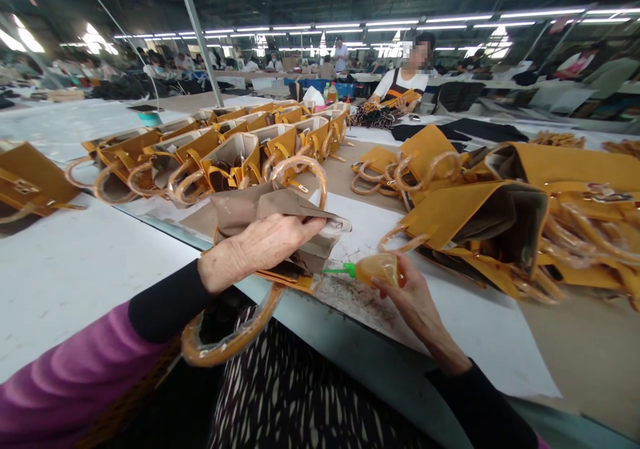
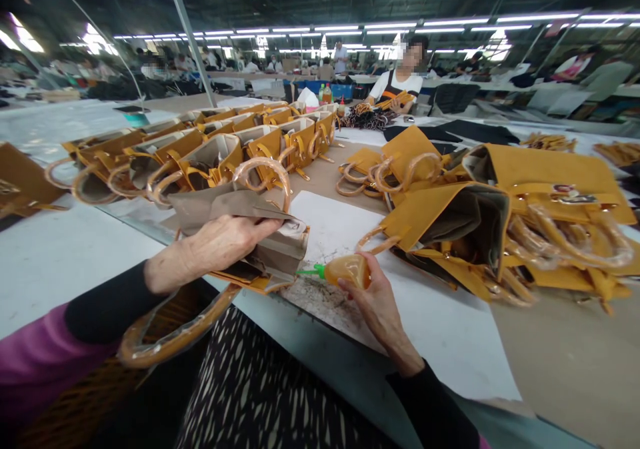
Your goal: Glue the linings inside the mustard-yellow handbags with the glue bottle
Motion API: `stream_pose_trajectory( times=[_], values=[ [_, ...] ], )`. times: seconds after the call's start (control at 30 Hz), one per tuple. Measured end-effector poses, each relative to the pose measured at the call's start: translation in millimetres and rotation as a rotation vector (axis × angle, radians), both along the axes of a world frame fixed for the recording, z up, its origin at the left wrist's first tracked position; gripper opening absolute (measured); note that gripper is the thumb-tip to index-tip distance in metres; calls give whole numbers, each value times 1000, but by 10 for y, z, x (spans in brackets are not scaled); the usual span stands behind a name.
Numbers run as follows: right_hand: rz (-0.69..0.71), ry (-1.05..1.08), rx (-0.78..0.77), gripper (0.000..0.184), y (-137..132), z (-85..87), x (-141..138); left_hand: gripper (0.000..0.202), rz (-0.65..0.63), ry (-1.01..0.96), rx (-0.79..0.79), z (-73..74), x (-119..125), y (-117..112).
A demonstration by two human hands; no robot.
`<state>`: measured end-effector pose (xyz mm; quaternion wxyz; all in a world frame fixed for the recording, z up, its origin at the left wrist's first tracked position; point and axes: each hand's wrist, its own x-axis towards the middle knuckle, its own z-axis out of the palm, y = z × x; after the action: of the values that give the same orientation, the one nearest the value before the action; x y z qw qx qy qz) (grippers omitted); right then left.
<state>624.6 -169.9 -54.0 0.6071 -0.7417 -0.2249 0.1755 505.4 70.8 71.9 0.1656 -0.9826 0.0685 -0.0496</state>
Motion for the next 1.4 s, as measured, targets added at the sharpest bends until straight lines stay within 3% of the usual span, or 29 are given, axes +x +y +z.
stream_pose_trajectory(
  times=[0.27, 0.5, 0.83, 1.13, 1.4],
  values=[
    [-70, -69, 12, 50, 30, 60, 86, 40, -39, 3, -4, -10, 51, -4],
    [-80, -49, 2, 48, 149, -47, 169, 44, 1, 9, 43, -78, -31, -26],
    [42, 42, -10, 41, 85, -60, 113, 45, 5, 79, 10, -104, -202, -117],
    [-7, 107, -34, 43, 47, -50, 82, 42, -20, 89, 12, -240, -398, -138],
    [4, -15, -119, 36, 53, -36, 70, 44, 8, 137, -3, -249, -424, -154]
  ],
)
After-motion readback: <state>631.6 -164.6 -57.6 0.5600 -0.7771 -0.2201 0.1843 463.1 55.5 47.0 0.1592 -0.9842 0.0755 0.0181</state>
